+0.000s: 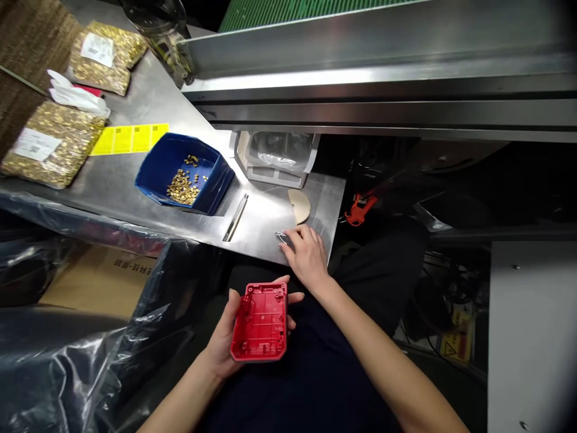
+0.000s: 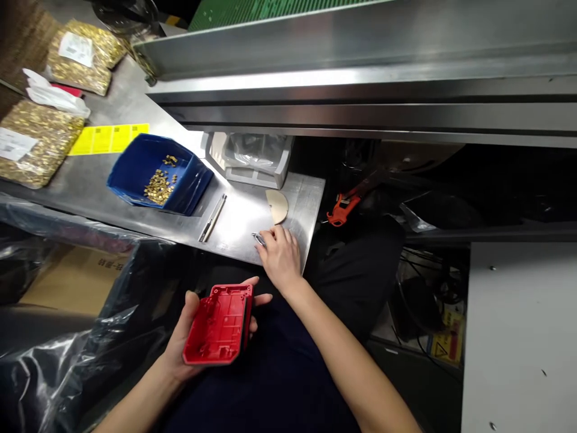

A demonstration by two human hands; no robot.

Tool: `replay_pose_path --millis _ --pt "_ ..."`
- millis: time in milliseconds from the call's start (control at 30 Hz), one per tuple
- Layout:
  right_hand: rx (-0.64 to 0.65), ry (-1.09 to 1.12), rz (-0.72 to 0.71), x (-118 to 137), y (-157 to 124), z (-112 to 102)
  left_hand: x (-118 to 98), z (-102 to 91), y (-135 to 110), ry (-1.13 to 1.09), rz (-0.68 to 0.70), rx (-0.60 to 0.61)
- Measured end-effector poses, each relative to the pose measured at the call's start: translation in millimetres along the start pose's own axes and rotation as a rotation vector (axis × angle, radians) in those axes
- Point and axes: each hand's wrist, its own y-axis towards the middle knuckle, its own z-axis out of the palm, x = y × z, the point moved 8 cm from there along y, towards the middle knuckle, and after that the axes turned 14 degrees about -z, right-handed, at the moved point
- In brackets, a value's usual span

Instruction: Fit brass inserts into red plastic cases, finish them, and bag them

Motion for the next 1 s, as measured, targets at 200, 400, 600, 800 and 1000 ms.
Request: replay_pose_path --millis 200,400,600,800,1000 --pt "-0.082 0.089 0.042 -3.1 -26.5 -15.4 -7.9 -8.4 -10.7 0.349 0.147 -0.141" --pt "-0.126 0.417 -0.051 31.6 -104.8 -69.3 -13.9 -5.4 0.2 0.527 0.15 -0.136" --pt "0.006 0.18 -0.382 74.6 -119.3 -73.4 -17.5 9.6 19.1 0.448 0.16 -0.135" --pt "0.025 0.154 -0.462 81.9 -107.6 -71.9 -17.1 15.7 22.1 0.359 0.154 -0.124" --pt "-0.032 0.142 -0.56 95.4 -109.9 -84.5 -18.0 29.6 13.3 0.421 0.133 -0.121"
